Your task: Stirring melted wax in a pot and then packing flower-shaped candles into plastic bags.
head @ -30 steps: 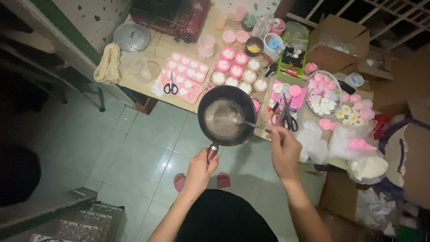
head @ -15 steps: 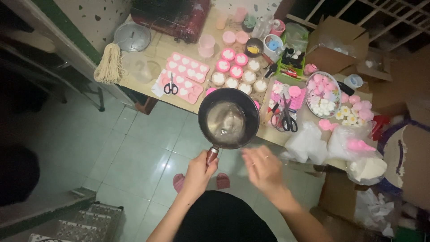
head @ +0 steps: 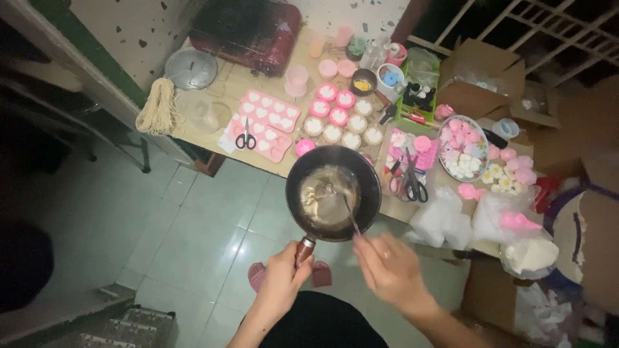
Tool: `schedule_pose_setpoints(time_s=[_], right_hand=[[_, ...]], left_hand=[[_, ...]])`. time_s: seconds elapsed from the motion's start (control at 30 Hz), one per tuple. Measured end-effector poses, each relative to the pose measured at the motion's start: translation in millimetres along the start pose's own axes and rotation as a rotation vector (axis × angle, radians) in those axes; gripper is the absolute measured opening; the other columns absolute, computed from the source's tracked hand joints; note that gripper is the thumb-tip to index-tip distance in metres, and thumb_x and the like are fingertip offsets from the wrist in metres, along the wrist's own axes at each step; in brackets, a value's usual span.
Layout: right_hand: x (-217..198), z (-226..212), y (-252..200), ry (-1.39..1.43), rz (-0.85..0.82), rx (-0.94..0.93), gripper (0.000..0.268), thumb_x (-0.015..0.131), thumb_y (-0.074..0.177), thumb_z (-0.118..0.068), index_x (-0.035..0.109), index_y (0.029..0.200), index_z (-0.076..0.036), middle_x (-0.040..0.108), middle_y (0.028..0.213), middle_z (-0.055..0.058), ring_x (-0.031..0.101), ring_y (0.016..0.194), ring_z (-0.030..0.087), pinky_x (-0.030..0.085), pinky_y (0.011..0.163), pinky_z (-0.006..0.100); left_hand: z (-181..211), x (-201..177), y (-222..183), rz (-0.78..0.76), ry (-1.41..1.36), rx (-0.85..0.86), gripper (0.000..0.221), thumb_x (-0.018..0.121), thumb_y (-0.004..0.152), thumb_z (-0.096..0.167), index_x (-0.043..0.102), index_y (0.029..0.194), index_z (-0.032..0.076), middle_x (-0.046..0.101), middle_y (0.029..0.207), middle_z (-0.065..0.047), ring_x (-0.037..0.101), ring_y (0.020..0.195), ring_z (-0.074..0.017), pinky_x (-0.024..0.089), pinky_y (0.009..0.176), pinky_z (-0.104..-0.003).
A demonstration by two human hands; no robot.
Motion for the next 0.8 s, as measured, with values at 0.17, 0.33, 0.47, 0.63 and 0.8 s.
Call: schedule_pose_setpoints(time_s=[0.17,0.33,0.47,0.63,0.8], right_hand=[[-12.3,-17.5,16.0,0.089,0.015,-0.110,0.031,0.079,0.075,-0.012,0.073,0.105,-0.004,0.065,0.088,0.004,0.060,0.075,0.021,0.049,0.059,0.035],[-13.5,-15.3,4.4,0.081,0.000,-0.072,0.028,0.080,0.075,-0.011,0.073,0.102,-0.004,0.066,0.089,0.004,0.060,0.073,0.021,0.048,0.058,0.036],[-31.3,-14.6,13.1,0.095,0.035,-0.102,0.038,0.080,0.073,-0.011,0.074,0.110,-0.005,0.070,0.094,0.004,0.062,0.073,0.020,0.047,0.058,0.036],[-47.2,9.4,12.7,-0.070,0.080,0.022,0.036,0.079,0.078,-0.008,0.071,0.113,-0.008,0.069,0.098,0.005,0.063,0.079,0.025,0.051,0.067,0.039],[-57.8,13.8,15.0,-0.074,0.103,0.103,0.035,0.079,0.078,-0.004,0.070,0.112,-0.007,0.071,0.101,0.005,0.064,0.079,0.026,0.051,0.066,0.037]], left_hand=[[-10.6,2.1,-3.1,-0.026,0.025,-0.062,0.025,0.064,0.093,0.024,0.055,0.089,0.000,0.063,0.070,-0.017,0.065,0.061,-0.0257,0.051,0.061,-0.038],[-10.8,3.3,-0.3,-0.001,0.048,-0.007,0.028,0.065,0.093,0.024,0.054,0.088,-0.001,0.062,0.072,-0.019,0.060,0.063,-0.0280,0.050,0.062,-0.039],[-5.5,1.9,-1.4,0.012,0.029,0.014,0.028,0.065,0.092,0.024,0.055,0.088,-0.001,0.061,0.072,-0.019,0.059,0.061,-0.0304,0.049,0.061,-0.040],[-5.5,2.0,-2.8,0.012,0.044,0.015,0.030,0.065,0.094,0.026,0.054,0.087,-0.002,0.060,0.070,-0.018,0.057,0.061,-0.0269,0.049,0.062,-0.038],[-5.9,2.0,-3.1,0.003,-0.004,-0.023,0.029,0.065,0.093,0.026,0.056,0.087,-0.001,0.060,0.067,-0.016,0.056,0.060,-0.0236,0.049,0.060,-0.037]])
Point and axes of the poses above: each hand's wrist, its own y-axis towards the middle knuckle, its own x-axis out of the palm, z = x × y, the point moved 9 cm from there along y, towards the middle knuckle
